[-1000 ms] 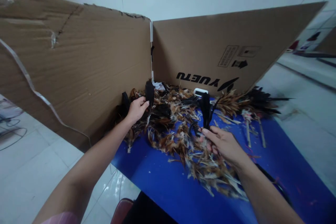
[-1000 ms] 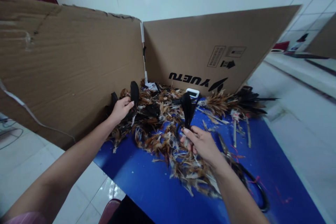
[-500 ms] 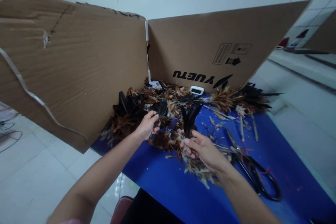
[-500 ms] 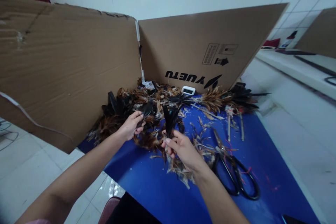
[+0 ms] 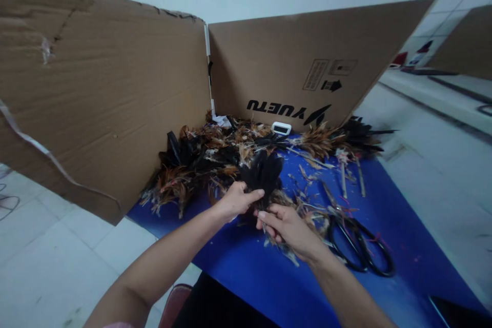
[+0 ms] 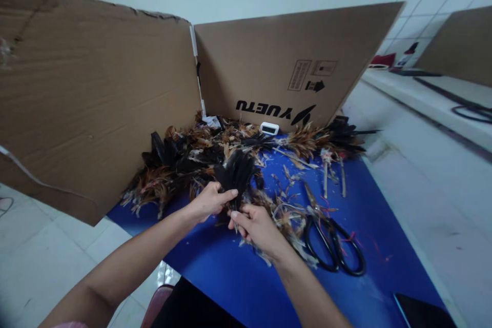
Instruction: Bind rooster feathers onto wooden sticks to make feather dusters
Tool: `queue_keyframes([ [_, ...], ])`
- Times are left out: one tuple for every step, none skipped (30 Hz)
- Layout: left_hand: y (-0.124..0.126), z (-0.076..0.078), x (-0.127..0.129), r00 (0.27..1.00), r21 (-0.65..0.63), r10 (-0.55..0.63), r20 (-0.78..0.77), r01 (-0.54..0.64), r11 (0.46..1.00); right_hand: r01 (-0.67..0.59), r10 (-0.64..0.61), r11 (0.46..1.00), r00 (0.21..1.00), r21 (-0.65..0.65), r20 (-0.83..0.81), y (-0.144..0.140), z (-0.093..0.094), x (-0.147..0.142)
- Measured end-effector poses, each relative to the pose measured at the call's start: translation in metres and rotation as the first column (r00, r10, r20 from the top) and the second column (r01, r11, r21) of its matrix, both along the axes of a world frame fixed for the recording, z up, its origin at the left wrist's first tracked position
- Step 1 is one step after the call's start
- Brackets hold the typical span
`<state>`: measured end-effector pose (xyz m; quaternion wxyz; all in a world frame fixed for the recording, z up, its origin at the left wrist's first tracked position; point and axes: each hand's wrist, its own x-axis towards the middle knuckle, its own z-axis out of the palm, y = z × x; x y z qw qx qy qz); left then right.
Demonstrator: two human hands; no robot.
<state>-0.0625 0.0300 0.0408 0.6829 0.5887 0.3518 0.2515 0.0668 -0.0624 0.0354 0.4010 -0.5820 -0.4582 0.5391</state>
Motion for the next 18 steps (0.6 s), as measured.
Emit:
queue_keyframes([
  [-0.001,0.0,0.003,0.999,0.009,0.031,0.004,-0.031,0.999,0.006,-0.006,1.0,1.0,0.004,0.027,-0.001,-0.001,0.0],
  [-0.002,0.0,0.005,0.997,0.011,0.069,0.015,-0.07,0.998,0.013,-0.013,1.0,0.999,0.009,0.044,-0.003,-0.002,0.0],
  [-0.002,-0.001,0.007,0.994,0.006,0.107,0.028,-0.107,0.994,0.019,-0.02,1.0,0.998,0.014,0.051,-0.004,-0.003,0.0],
  [-0.003,-0.001,0.01,0.989,-0.005,0.139,0.04,-0.139,0.99,0.025,-0.026,1.0,0.998,0.017,0.05,-0.006,-0.004,0.001],
  [-0.003,-0.001,0.012,0.986,-0.02,0.162,0.051,-0.161,0.987,0.03,-0.031,0.999,0.998,0.015,0.045,-0.008,-0.004,0.002],
  [-0.003,-0.001,0.014,0.982,-0.036,0.179,0.063,-0.177,0.984,0.037,-0.038,0.999,0.998,0.012,0.043,-0.01,-0.004,0.003],
  [-0.003,-0.002,0.016,0.978,-0.053,0.192,0.076,-0.188,0.981,0.045,-0.045,0.999,0.998,0.008,0.047,-0.012,-0.004,0.004],
  [-0.002,-0.002,0.018,0.975,-0.07,0.203,0.089,-0.197,0.978,0.049,-0.049,0.999,0.997,0.004,0.057,-0.014,-0.003,0.004],
  [-0.001,-0.003,0.019,0.971,-0.086,0.218,0.103,-0.21,0.974,0.051,-0.051,0.999,0.996,0.002,0.071,-0.016,-0.003,0.005],
  [0.0,-0.003,0.02,0.963,-0.101,0.244,0.114,-0.233,0.967,0.048,-0.047,0.999,0.995,0.001,0.084,-0.018,-0.002,0.006],
  [0.002,-0.003,0.02,0.954,-0.114,0.273,0.121,-0.26,0.959,0.04,-0.04,0.999,0.994,0.001,0.097,-0.021,-0.001,0.007],
  [0.004,-0.003,0.02,0.945,-0.123,0.303,0.123,-0.289,0.949,0.029,-0.029,1.0,0.993,0.003,0.111,-0.023,-0.001,0.008],
  [0.006,-0.002,0.02,0.938,-0.128,0.324,0.122,-0.309,0.942,0.017,-0.017,1.0,0.992,0.007,0.125,-0.026,-0.001,0.01],
  [0.007,-0.001,0.019,0.938,-0.129,0.327,0.119,-0.312,0.941,0.011,-0.013,1.0,0.99,0.014,0.142,-0.029,0.0,0.012],
  [0.008,-0.001,0.018,0.944,-0.126,0.309,0.113,-0.295,0.947,0.014,-0.018,1.0,0.986,0.022,0.165,-0.032,0.0,0.016],
  [0.008,0.0,0.017,0.957,-0.116,0.272,0.103,-0.26,0.958,0.028,-0.033,0.999,0.981,0.027,0.189,-0.034,0.001,0.02],
  [0.007,0.0,0.016,0.97,-0.103,0.226,0.085,-0.217,0.971,0.059,-0.063,0.998,0.975,0.027,0.211,-0.037,0.002,0.025],
  [0.005,0.0,0.016,0.983,-0.084,0.175,0.056,-0.17,0.982,0.104,-0.106,0.994,0.968,0.022,0.227,-0.039,0.003,0.03],
])
